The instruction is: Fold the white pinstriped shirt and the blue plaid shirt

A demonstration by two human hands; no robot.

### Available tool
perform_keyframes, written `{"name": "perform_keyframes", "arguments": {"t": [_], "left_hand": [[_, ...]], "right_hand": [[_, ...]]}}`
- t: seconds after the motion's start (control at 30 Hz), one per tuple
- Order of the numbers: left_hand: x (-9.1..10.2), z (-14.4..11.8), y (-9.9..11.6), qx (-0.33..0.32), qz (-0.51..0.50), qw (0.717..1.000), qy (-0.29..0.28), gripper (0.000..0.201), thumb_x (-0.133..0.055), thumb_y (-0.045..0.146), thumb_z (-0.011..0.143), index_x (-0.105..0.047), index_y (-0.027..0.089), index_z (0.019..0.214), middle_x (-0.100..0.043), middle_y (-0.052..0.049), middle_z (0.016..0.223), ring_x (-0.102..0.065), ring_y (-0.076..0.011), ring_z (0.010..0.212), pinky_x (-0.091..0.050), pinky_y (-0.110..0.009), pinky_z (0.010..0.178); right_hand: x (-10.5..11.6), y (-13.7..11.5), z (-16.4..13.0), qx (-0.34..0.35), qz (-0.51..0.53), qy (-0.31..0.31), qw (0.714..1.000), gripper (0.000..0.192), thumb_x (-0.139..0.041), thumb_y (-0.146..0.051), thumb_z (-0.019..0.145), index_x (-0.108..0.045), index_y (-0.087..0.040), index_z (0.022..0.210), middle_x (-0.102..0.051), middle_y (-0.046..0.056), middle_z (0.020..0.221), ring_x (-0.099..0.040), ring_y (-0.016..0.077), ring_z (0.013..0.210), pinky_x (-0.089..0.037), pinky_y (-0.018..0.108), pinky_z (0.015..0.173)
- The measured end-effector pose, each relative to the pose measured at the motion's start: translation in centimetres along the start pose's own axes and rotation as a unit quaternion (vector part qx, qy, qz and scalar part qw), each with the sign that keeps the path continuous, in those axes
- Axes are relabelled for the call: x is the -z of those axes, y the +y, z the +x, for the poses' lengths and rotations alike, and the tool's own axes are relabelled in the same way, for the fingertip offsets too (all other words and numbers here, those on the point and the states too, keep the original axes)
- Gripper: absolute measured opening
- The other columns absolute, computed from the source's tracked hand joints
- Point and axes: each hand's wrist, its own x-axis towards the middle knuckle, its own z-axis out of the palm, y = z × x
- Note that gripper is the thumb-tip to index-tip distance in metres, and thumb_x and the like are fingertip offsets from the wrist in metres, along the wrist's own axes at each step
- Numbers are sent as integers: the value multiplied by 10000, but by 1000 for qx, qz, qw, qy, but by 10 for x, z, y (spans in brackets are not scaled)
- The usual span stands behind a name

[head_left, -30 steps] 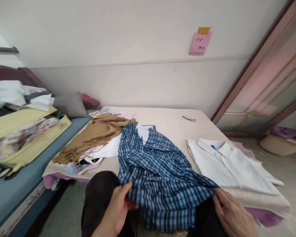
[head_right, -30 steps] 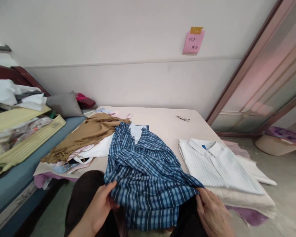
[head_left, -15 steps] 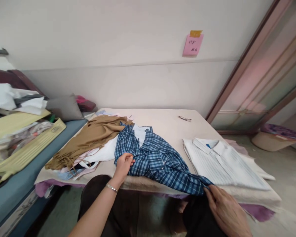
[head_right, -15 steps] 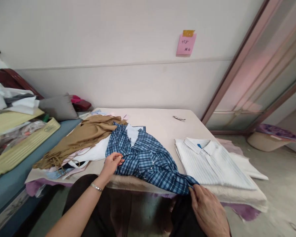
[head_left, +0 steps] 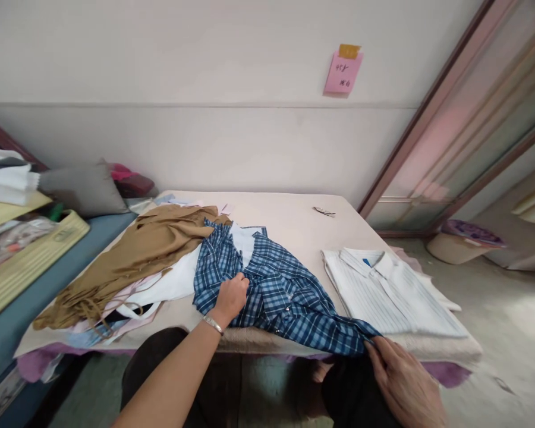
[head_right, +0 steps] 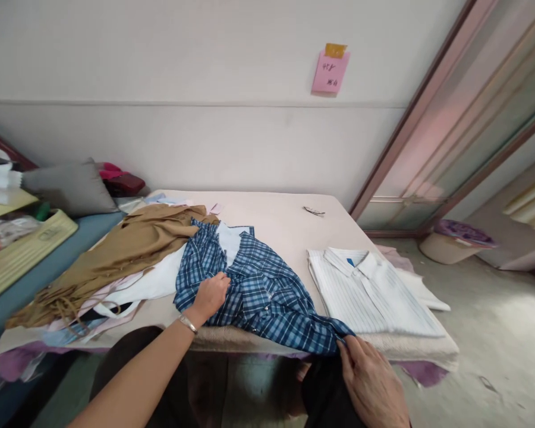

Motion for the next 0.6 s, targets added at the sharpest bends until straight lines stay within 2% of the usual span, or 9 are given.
{"name": "perform_keyframes", "arguments": {"t": [0.17,0.33,0.5,0.6], "left_hand": [[-5,-1,-1,-1,20,1000,-2,296,-371,153,1007,-667,169,1016,-630,-131,1125,-647,-216,870,-443,-347,801],[-3,4,-2,21,-29,999,27,236,-398,152,1003,-631,178,981,-667,-127,1047,-667,-234,908,-440,-338,803],[1,7,-7,44,-141,988,42,130,-455,187,991,-584,195,995,-668,-18,750,-666,-159,616,-462,-278,689],[5,6,-9,45,-196,978,54,124,-494,212,969,-597,180,1032,-692,-18,769,-661,-145,559,-478,-277,680]], "right_hand": [[-2,-2,3,-2,-6,3,1000,352,-344,-470,1060,-569,-267,880,-696,40,853,-685,267,822,-490,391,712],[0,-3,3,3,-1,16,1000,344,-353,-468,1060,-586,-264,910,-704,47,872,-682,260,804,-489,387,716],[3,-3,2,-9,9,2,1000,347,-360,-471,1056,-563,-269,859,-687,29,834,-676,257,798,-477,377,684],[3,-4,2,-12,3,-7,1000,346,-355,-466,1060,-553,-271,854,-679,24,827,-671,260,803,-463,373,665]]}}
